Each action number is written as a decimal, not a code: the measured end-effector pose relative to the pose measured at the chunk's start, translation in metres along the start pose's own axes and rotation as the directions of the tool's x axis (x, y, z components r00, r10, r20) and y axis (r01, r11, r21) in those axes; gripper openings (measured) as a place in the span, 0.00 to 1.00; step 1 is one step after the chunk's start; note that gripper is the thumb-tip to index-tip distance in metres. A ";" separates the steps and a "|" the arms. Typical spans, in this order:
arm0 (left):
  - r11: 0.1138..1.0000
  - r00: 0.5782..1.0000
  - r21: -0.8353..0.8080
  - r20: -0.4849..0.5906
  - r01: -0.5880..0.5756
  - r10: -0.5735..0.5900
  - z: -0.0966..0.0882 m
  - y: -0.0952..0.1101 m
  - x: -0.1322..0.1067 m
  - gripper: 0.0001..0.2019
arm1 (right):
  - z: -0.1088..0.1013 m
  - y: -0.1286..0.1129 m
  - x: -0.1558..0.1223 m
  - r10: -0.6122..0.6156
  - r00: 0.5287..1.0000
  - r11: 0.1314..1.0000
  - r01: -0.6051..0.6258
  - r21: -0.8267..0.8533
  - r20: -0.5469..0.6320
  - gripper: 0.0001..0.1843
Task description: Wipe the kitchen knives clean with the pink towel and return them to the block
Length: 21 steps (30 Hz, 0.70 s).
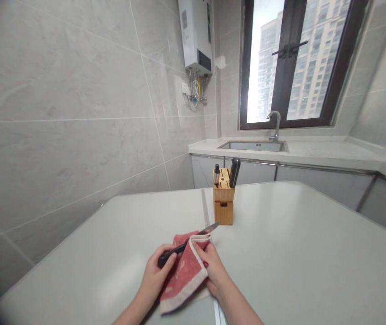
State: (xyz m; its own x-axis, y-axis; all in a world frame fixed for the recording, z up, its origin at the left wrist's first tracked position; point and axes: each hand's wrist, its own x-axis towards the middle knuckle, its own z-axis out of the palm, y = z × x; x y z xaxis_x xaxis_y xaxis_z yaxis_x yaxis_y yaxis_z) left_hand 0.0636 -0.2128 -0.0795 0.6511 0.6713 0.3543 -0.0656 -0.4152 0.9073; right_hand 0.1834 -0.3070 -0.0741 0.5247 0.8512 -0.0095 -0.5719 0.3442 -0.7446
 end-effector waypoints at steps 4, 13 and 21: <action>1.000 1.000 0.012 0.001 0.001 -0.001 0.001 -0.004 0.001 0.10 | 0.004 -0.002 -0.002 -0.002 0.999 0.999 0.000 -0.039 -0.040 0.19; 1.000 1.000 0.015 0.016 0.017 -0.018 0.001 0.002 0.000 0.09 | -0.002 0.001 0.000 -0.020 0.999 0.998 0.018 -0.060 -0.042 0.17; 0.999 0.999 0.002 0.004 0.044 -0.044 0.000 -0.001 0.000 0.11 | 0.004 -0.003 -0.004 -0.021 0.997 0.997 0.016 -0.081 -0.071 0.19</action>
State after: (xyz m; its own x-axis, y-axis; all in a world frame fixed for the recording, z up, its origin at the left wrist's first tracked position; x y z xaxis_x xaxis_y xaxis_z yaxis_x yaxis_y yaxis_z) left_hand 0.0638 -0.2129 -0.0808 0.6566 0.6863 0.3129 -0.0353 -0.3864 0.9217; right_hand 0.1805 -0.3103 -0.0690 0.5800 0.8136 -0.0406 -0.5107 0.3244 -0.7962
